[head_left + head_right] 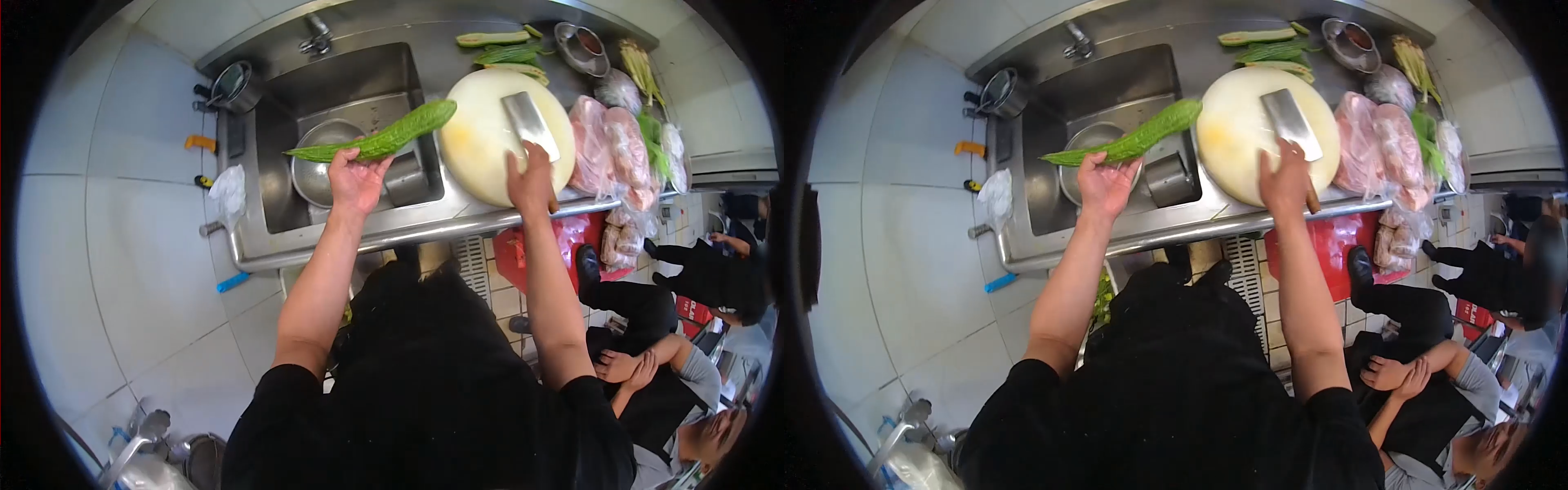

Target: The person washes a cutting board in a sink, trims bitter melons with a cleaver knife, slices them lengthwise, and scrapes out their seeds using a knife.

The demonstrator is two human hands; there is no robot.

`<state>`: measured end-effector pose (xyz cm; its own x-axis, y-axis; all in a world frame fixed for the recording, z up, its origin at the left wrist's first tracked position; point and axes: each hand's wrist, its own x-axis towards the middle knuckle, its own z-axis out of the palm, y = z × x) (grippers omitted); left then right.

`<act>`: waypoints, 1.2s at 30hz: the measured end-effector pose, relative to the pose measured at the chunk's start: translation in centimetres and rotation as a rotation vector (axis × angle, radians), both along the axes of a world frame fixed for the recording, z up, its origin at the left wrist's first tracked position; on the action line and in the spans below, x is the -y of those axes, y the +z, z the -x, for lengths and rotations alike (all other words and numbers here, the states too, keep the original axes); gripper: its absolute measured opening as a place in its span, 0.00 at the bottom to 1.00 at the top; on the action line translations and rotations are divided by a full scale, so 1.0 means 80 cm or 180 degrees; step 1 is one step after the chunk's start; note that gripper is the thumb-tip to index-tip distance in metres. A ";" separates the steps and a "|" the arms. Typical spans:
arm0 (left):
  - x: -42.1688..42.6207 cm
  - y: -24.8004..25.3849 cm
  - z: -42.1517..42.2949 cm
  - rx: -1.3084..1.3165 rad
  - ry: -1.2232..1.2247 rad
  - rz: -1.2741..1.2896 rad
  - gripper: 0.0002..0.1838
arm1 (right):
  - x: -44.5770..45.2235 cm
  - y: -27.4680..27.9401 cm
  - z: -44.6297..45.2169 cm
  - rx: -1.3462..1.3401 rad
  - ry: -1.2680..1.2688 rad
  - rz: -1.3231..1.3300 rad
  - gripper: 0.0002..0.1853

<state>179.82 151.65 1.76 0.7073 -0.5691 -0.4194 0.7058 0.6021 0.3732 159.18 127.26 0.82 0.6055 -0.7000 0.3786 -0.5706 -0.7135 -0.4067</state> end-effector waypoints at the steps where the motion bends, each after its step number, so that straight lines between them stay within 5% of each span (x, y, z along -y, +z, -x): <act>1: -0.005 0.003 -0.004 0.0003 0.0068 0.0104 0.18 | -0.029 0.011 -0.033 0.0748 0.0377 -0.1254 0.29; 3: -0.010 0.002 -0.002 -0.0080 0.0118 0.0150 0.19 | -0.082 0.046 -0.094 0.1332 0.0802 -0.3743 0.39; 7: -0.030 -0.014 0.017 -0.0359 -0.0685 0.0148 0.27 | -0.120 0.039 -0.166 0.2118 0.1156 -0.4820 0.29; 9: -0.065 -0.030 -0.007 -0.0438 -0.2609 -0.0385 0.36 | -0.123 0.025 -0.174 0.2206 0.0895 -0.4824 0.27; 10: -0.078 -0.007 -0.040 0.0332 -0.3766 -0.1390 0.35 | -0.116 0.016 -0.174 0.2254 0.0861 -0.4619 0.25; 11: -0.086 -0.004 -0.080 0.2116 -0.3864 -0.1984 0.31 | -0.106 0.006 -0.181 0.2310 0.0817 -0.4405 0.24; 12: -0.080 0.010 -0.143 0.2304 -0.3396 -0.2427 0.24 | -0.096 0.000 -0.190 0.2346 0.0693 -0.4405 0.24; 14: -0.036 0.014 -0.271 0.1674 -0.1528 -0.1981 0.12 | -0.098 0.004 -0.204 0.2256 0.0512 -0.4151 0.26; 18: 0.068 -0.079 -0.495 0.2468 -0.0690 -0.3228 0.18 | -0.090 -0.005 -0.269 0.1789 0.0595 -0.4091 0.23; 24: 0.079 -0.163 -0.557 0.2625 -0.1258 -0.2543 0.20 | -0.080 -0.040 -0.362 0.2000 0.0353 -0.5604 0.30; 36: 0.090 -0.126 -0.556 0.1286 -0.1639 -0.2939 0.28 | -0.074 -0.093 -0.469 0.1346 0.0692 -0.6496 0.31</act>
<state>224.30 144.44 -8.34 0.6572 -0.4228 -0.6239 0.5170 -0.3494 0.7814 196.74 133.20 -6.64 0.8193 -0.1474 -0.5540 -0.2426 0.7864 -0.5680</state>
